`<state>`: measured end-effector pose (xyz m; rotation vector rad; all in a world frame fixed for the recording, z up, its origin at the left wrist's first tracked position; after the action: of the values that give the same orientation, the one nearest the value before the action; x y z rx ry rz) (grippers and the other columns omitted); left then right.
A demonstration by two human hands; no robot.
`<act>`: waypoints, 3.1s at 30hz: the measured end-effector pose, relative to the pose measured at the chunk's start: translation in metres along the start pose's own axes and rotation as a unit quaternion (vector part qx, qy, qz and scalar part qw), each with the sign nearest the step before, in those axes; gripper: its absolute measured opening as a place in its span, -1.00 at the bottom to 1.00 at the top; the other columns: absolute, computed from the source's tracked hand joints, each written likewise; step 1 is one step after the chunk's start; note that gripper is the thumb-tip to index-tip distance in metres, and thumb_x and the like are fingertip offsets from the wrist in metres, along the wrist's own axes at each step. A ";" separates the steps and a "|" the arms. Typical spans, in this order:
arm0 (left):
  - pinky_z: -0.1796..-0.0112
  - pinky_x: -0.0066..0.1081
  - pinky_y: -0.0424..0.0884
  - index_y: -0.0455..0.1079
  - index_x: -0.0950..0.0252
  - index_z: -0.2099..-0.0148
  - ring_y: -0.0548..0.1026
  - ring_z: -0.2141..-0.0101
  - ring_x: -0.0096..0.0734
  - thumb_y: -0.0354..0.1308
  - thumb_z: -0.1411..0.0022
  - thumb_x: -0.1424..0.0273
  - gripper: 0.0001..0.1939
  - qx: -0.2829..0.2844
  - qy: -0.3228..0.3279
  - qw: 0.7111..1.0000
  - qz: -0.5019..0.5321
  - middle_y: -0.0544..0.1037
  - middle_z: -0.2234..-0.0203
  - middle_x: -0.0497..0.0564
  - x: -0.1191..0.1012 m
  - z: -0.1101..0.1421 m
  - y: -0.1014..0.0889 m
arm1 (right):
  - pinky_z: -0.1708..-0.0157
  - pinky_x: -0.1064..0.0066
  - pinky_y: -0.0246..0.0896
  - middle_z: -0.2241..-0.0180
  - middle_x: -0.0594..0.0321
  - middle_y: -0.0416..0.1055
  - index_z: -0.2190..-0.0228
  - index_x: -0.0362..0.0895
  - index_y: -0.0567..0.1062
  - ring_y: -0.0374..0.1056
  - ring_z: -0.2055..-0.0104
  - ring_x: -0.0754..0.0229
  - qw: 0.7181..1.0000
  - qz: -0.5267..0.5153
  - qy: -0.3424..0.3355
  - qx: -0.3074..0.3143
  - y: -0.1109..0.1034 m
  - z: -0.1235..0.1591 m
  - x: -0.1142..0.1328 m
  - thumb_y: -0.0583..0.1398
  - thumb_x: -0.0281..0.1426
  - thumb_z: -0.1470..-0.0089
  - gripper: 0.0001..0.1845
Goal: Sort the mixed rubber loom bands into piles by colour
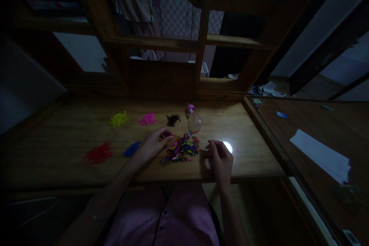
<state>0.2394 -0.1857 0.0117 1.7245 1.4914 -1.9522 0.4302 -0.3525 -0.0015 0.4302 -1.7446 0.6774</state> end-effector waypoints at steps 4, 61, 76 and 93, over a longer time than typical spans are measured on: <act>0.16 -0.33 0.35 0.43 0.24 0.24 0.44 0.20 -0.28 0.10 -0.22 0.44 -0.91 0.039 0.056 0.996 -0.061 0.51 0.29 0.02 -0.003 -0.008 0.011 | 0.41 0.42 0.27 0.42 0.22 0.48 0.31 -0.14 0.54 0.35 0.43 0.22 1.000 0.001 -0.001 -0.005 0.000 0.000 0.001 0.19 -0.14 -0.11 -0.68; 0.23 -0.55 0.44 0.45 0.44 0.14 0.51 0.35 -0.52 0.15 -0.12 0.63 -0.78 0.029 -0.194 0.742 0.641 0.55 0.34 0.06 -0.007 -0.005 0.016 | 0.40 0.45 0.24 0.43 0.25 0.47 0.31 -0.15 0.53 0.33 0.44 0.25 1.000 -0.004 0.003 -0.004 -0.002 0.001 0.001 0.20 -0.21 -0.13 -0.74; 0.11 -0.30 0.55 0.34 0.52 -0.06 0.51 0.03 -0.19 -0.18 -0.32 0.53 -0.63 -0.187 -0.199 0.668 0.692 0.50 0.05 0.33 0.045 0.015 -0.077 | 0.39 0.44 0.24 0.42 0.23 0.47 0.29 -0.14 0.53 0.34 0.42 0.22 1.000 -0.005 0.010 0.000 -0.002 0.000 -0.001 0.19 -0.21 -0.14 -0.75; 0.16 -0.49 0.50 0.42 0.34 0.26 0.50 0.20 -0.48 -0.21 -0.33 0.53 -0.65 -0.451 -0.227 0.688 0.522 0.60 0.37 -0.03 0.111 0.098 -0.191 | 0.37 0.42 0.24 0.42 0.23 0.47 0.29 -0.13 0.54 0.34 0.42 0.22 1.000 0.005 0.007 -0.002 -0.002 0.001 0.000 0.19 -0.20 -0.13 -0.73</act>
<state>0.0098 -0.1082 0.0143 1.0335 0.6929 -0.6888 0.4309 -0.3545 -0.0009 0.4132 -1.7363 0.6817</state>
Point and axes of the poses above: each hand's wrist, its own z-axis away from the middle knuckle, its own y-axis out of the palm, x = y × z, the point moved 4 cm from there along -z, towards the middle knuckle
